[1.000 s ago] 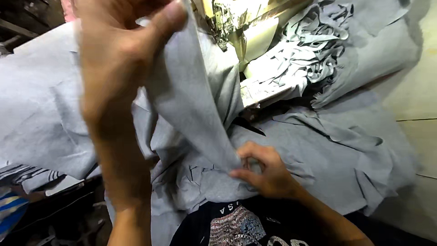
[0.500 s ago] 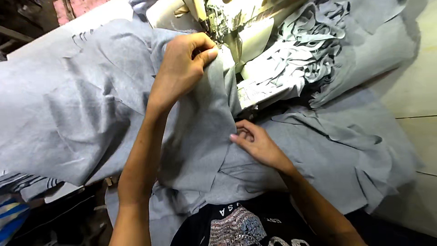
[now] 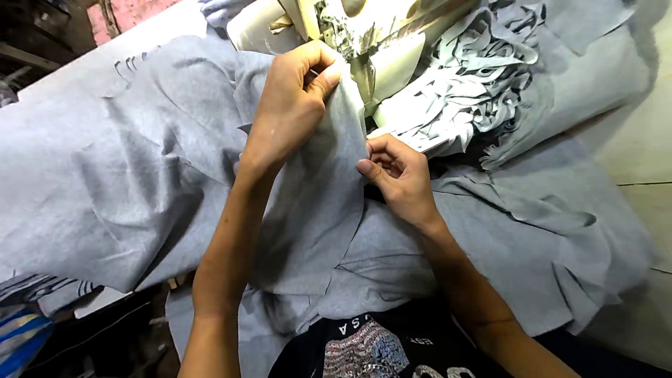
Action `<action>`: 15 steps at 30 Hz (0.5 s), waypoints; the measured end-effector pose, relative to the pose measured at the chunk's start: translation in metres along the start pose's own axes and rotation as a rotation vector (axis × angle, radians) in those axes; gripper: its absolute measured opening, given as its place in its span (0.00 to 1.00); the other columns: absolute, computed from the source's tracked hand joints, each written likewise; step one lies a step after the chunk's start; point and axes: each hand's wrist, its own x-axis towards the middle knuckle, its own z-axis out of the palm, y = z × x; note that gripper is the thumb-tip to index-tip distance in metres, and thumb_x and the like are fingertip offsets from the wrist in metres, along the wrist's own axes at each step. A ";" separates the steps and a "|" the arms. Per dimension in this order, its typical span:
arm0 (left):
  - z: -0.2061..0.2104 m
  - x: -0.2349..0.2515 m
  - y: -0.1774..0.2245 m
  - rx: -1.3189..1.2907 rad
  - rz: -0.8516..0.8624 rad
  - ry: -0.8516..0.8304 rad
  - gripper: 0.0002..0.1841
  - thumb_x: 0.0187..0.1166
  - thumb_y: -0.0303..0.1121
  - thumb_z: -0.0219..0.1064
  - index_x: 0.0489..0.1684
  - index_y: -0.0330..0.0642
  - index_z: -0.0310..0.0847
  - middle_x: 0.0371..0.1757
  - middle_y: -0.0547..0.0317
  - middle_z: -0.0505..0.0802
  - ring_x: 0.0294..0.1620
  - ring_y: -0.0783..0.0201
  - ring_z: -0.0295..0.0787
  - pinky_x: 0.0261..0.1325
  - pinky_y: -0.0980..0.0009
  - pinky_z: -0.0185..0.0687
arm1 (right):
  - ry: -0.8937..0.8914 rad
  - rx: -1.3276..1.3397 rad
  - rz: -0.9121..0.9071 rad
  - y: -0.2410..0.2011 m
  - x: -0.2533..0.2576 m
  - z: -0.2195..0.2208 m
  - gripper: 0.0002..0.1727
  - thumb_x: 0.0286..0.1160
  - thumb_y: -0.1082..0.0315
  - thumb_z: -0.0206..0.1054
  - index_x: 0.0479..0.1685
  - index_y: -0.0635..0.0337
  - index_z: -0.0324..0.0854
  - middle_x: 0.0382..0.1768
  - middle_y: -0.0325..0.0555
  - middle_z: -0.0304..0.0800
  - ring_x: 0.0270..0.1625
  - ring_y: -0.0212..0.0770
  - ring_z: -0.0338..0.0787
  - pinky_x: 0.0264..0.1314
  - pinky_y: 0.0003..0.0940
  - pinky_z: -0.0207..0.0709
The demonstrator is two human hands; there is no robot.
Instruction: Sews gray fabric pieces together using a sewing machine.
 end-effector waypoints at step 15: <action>0.039 -0.014 -0.004 0.679 0.187 0.316 0.12 0.85 0.39 0.64 0.58 0.48 0.87 0.47 0.53 0.90 0.52 0.49 0.85 0.53 0.55 0.74 | 0.223 -0.230 0.093 0.016 -0.006 0.014 0.08 0.81 0.64 0.71 0.51 0.55 0.84 0.32 0.34 0.87 0.26 0.24 0.82 0.24 0.18 0.75</action>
